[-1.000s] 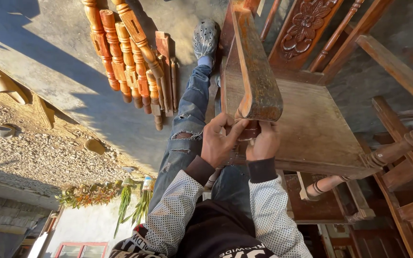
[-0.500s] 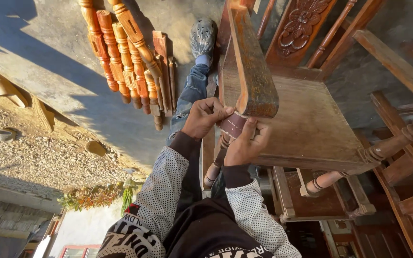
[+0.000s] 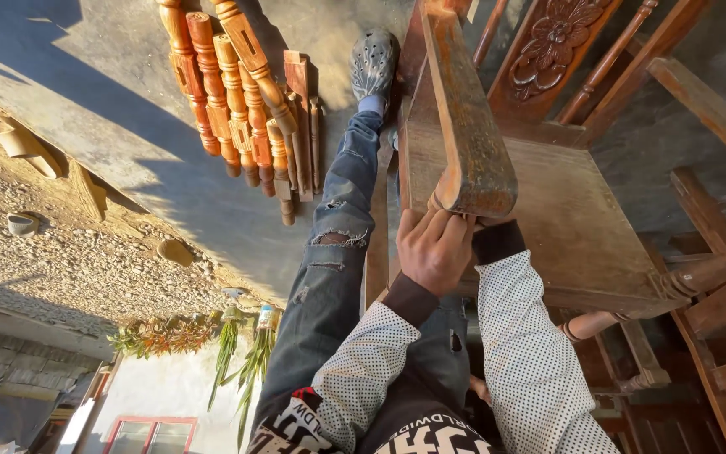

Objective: Sanding a wooden chair with sandpaper to smooth the surface.

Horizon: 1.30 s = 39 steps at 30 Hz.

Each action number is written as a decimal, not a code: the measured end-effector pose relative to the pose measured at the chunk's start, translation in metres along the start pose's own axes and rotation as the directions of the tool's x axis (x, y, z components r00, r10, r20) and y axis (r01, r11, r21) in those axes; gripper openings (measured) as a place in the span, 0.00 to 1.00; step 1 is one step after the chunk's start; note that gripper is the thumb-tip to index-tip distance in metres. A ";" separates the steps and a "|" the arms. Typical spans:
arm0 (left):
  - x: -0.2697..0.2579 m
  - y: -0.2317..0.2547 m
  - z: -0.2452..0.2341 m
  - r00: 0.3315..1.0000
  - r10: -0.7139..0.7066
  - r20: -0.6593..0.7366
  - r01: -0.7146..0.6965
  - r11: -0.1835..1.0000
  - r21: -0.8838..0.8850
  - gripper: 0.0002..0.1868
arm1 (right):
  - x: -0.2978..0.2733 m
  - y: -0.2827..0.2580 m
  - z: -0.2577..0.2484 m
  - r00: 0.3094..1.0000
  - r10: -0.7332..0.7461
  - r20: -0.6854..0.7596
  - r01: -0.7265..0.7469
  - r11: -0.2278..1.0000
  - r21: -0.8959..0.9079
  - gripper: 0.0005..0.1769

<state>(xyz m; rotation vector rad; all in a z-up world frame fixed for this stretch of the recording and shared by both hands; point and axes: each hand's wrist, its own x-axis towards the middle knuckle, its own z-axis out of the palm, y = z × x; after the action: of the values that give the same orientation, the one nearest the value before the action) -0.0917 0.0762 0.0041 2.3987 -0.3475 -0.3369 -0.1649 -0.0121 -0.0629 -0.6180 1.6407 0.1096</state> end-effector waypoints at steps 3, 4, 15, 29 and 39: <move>0.013 -0.003 -0.011 0.997 -0.058 0.057 0.065 0.989 -0.131 0.18 | -0.016 -0.005 0.016 0.991 -0.073 -0.114 0.069 0.997 -0.037 0.12; 0.016 -0.004 -0.020 0.980 -0.135 0.148 0.171 0.947 -0.271 0.17 | -0.026 -0.004 0.017 0.979 -0.106 -0.177 0.097 0.994 -0.059 0.11; 0.013 -0.131 -0.047 0.615 -0.314 0.723 0.785 0.331 -0.524 0.17 | -0.158 0.038 0.102 0.712 -0.673 -0.202 0.570 0.722 -0.392 0.13; -0.004 -0.025 -0.153 0.709 -0.216 0.671 0.684 0.443 -0.580 0.45 | -0.192 0.019 0.035 0.801 -0.435 0.412 0.518 0.158 -0.841 0.17; -0.014 -0.064 -0.096 0.622 -0.401 0.673 0.774 0.185 -0.605 0.08 | -0.138 -0.011 -0.002 0.935 -0.270 0.229 0.351 0.634 -0.688 0.17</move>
<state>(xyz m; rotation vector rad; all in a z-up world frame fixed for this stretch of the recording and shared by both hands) -0.0632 0.1853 0.0344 1.2446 0.6030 -1.0682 -0.1562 0.0232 0.0704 -1.4782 1.3214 0.5497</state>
